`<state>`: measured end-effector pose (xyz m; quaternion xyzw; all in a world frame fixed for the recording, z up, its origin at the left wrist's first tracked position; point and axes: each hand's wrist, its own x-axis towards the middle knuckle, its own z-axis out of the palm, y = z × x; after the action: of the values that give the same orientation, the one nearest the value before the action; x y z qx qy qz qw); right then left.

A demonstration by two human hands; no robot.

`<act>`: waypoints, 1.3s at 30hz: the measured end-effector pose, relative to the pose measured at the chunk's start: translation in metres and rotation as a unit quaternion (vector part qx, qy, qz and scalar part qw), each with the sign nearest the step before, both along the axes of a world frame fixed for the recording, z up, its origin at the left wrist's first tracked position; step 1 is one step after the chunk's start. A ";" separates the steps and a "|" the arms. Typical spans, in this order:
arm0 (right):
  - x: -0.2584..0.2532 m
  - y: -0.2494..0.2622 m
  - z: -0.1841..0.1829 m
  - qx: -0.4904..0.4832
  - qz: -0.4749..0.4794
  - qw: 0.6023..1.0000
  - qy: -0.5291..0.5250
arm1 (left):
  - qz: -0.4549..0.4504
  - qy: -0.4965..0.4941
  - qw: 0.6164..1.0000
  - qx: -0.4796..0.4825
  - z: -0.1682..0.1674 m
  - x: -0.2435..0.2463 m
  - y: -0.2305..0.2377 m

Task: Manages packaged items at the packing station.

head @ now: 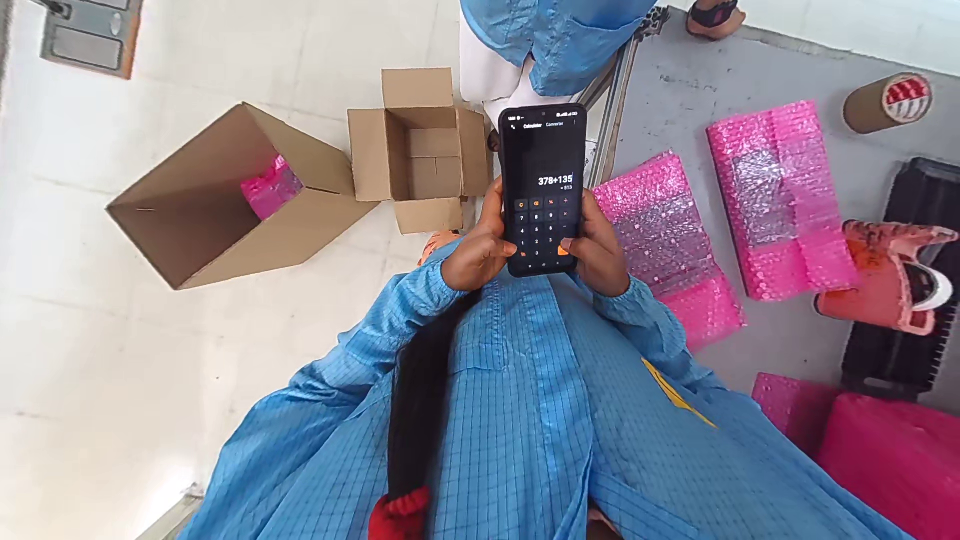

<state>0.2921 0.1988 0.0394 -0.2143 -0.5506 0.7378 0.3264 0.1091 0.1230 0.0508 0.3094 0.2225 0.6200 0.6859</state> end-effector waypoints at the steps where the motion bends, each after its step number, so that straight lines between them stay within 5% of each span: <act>1: 0.000 0.000 -0.002 0.003 -0.002 1.000 0.003 | -0.001 -0.001 1.000 -0.002 0.000 0.000 0.001; 12: 0.000 0.007 -0.009 -0.006 0.001 1.000 0.027 | 0.019 -0.020 1.000 -0.009 -0.005 0.001 0.008; 17: -0.002 0.043 -0.014 0.021 -0.083 0.990 -0.114 | 0.056 -0.052 0.997 0.000 -0.005 0.004 0.013; 19: 0.004 0.076 -0.028 0.061 -0.168 0.951 -0.253 | 0.075 -0.039 0.996 -0.006 -0.004 0.005 0.014; 21: 0.018 0.114 -0.044 0.117 -0.219 0.870 -0.427 | 0.082 -0.035 0.996 -0.004 -0.006 0.006 0.014; 23: 0.032 0.150 -0.058 0.137 -0.203 0.790 -0.562 | 0.086 -0.032 0.996 -0.005 -0.008 0.006 0.014; 26: 0.044 0.188 -0.078 0.106 -0.133 0.731 -0.661 | 0.084 -0.040 0.996 0.000 -0.009 0.007 0.015; 31: 0.037 0.215 -0.092 0.110 -0.077 0.689 -0.712 | 0.082 -0.040 0.996 -0.008 -0.012 0.008 0.020; 39: 0.033 0.232 -0.088 0.111 -0.095 0.677 -0.722 | 0.078 -0.041 0.995 -0.037 -0.011 0.013 0.026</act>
<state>0.3250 0.4305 -0.0487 -0.6932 -0.6699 0.2526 -0.0828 0.1218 0.1490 0.0403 0.2399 0.2406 0.6752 0.6548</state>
